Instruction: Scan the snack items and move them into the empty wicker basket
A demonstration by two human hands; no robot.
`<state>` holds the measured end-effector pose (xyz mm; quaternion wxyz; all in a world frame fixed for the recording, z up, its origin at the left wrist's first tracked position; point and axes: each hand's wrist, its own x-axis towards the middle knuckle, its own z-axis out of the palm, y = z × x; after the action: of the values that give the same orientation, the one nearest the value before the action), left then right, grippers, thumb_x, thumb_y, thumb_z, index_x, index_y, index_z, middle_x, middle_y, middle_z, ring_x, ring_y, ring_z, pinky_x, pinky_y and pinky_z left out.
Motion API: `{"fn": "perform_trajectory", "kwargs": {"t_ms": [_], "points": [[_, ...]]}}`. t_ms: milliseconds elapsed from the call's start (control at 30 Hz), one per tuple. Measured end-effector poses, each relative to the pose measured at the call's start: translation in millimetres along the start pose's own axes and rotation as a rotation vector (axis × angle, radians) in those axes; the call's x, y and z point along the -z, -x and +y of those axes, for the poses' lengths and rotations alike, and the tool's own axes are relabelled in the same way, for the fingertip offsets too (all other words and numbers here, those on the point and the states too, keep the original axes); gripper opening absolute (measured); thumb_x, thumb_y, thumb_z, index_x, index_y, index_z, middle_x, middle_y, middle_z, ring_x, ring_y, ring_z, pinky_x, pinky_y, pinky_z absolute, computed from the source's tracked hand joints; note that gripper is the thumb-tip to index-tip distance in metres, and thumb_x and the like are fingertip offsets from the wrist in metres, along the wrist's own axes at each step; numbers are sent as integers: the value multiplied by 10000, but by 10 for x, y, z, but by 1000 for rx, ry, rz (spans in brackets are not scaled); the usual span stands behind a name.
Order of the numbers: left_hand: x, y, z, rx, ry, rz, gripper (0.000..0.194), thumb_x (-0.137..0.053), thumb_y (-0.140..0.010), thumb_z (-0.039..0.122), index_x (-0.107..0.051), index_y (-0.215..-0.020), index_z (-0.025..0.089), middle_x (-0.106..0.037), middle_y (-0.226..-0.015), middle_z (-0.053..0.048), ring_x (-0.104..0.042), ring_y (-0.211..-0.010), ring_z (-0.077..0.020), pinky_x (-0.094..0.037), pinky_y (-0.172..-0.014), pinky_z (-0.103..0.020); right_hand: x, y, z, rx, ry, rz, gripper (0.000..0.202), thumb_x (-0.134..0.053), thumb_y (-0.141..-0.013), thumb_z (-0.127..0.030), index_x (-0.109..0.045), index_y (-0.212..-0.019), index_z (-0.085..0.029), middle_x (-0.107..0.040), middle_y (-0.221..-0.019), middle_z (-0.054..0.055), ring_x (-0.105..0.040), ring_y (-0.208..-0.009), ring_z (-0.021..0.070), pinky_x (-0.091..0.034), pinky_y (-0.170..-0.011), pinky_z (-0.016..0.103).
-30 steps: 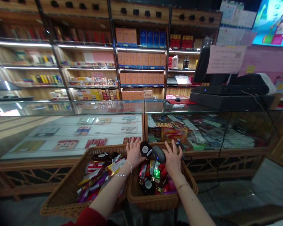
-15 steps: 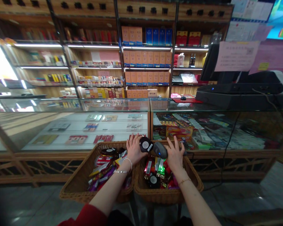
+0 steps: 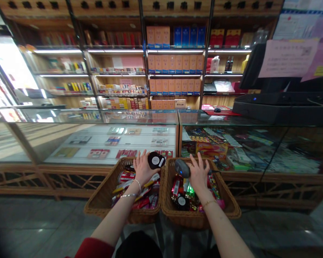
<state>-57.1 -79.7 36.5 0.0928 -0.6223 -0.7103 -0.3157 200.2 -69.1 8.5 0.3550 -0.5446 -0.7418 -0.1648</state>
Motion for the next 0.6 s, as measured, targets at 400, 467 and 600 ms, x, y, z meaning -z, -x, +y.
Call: {"fn": "perform_trajectory", "kwargs": {"t_ms": [400,467,600], "points": [[135,59,-283,175,-47,109,1026,-713,-726,505,-201,-1572,234,-175,-1672,-124,-40,-1538,-385,-135,-1189,-680,-81,22,-14,13,25,-7,375,-528,-759,-106,-719,-1041,-261,-536,-1480,15,-231,-1484,306,-145,-1139,590],[104,72,-273,187,-56,97,1024,-700,-739,530,-197,-1575,221,-165,-1673,-130,-37,-1536,-394,-133,-1185,-687,-78,31,-4,10,16,-16,392,-523,-743,-95,-718,-1042,-257,-532,-1483,12,-232,-1484,303,-143,-1141,586],[40,87,-253,195,-70,79,1006,-689,-749,549,-219,-1572,211,-153,-1675,-134,-29,-1535,-399,-128,-1183,-689,-69,46,21,-8,5,-24,413,-513,-729,-78,-720,-1041,-250,-537,-1479,14,-247,-1479,303,-146,-1139,583]]}}
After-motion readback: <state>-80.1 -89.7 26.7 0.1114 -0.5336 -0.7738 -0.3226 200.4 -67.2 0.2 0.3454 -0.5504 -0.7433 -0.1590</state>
